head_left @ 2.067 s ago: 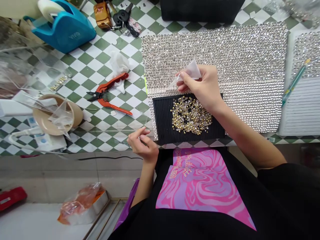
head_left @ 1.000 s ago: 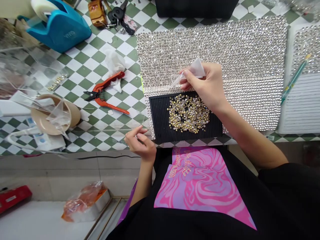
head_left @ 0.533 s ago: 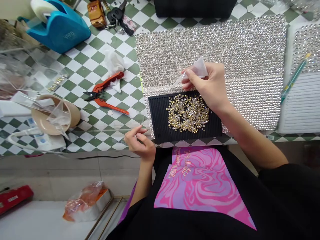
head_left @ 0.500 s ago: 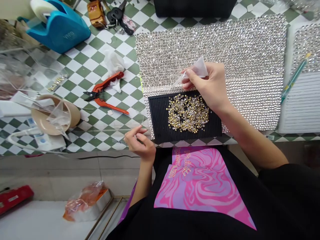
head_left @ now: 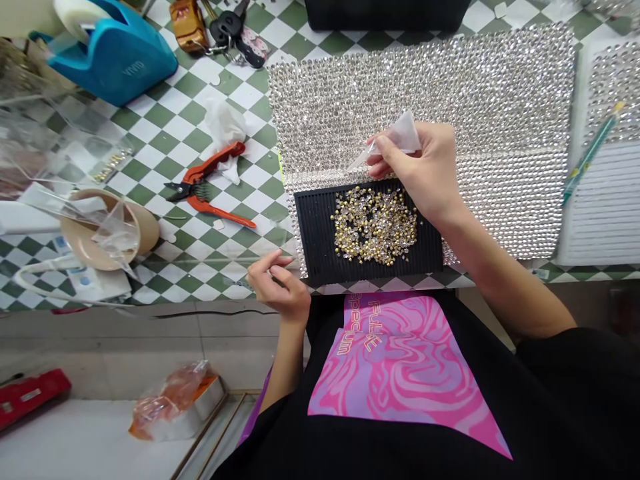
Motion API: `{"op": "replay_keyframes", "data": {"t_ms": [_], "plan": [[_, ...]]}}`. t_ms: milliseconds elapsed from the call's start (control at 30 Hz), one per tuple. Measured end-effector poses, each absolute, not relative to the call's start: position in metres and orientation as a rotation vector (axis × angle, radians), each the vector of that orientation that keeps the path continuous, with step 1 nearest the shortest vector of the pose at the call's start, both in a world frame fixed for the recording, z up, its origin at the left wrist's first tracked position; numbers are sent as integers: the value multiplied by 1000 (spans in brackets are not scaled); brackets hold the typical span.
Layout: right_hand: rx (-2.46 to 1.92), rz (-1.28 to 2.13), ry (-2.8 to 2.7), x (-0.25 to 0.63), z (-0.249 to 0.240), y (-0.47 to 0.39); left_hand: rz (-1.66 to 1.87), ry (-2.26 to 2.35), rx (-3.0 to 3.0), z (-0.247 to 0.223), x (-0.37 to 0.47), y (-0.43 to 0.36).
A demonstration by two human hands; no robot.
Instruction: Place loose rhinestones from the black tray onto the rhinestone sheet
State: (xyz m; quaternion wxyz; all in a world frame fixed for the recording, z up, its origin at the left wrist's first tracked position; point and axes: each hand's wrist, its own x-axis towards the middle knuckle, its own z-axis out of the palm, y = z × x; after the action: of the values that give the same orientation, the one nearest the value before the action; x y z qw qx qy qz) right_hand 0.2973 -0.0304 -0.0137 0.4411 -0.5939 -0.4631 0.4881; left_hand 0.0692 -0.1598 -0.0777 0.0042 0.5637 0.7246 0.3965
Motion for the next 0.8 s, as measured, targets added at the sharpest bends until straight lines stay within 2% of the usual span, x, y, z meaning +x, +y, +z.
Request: {"op": "replay_keyframes", "data": {"t_ms": [800], "plan": [[-1452,1171,-1154,307,-18,-34,1216,2276,1788,-77,70,-160]]}}
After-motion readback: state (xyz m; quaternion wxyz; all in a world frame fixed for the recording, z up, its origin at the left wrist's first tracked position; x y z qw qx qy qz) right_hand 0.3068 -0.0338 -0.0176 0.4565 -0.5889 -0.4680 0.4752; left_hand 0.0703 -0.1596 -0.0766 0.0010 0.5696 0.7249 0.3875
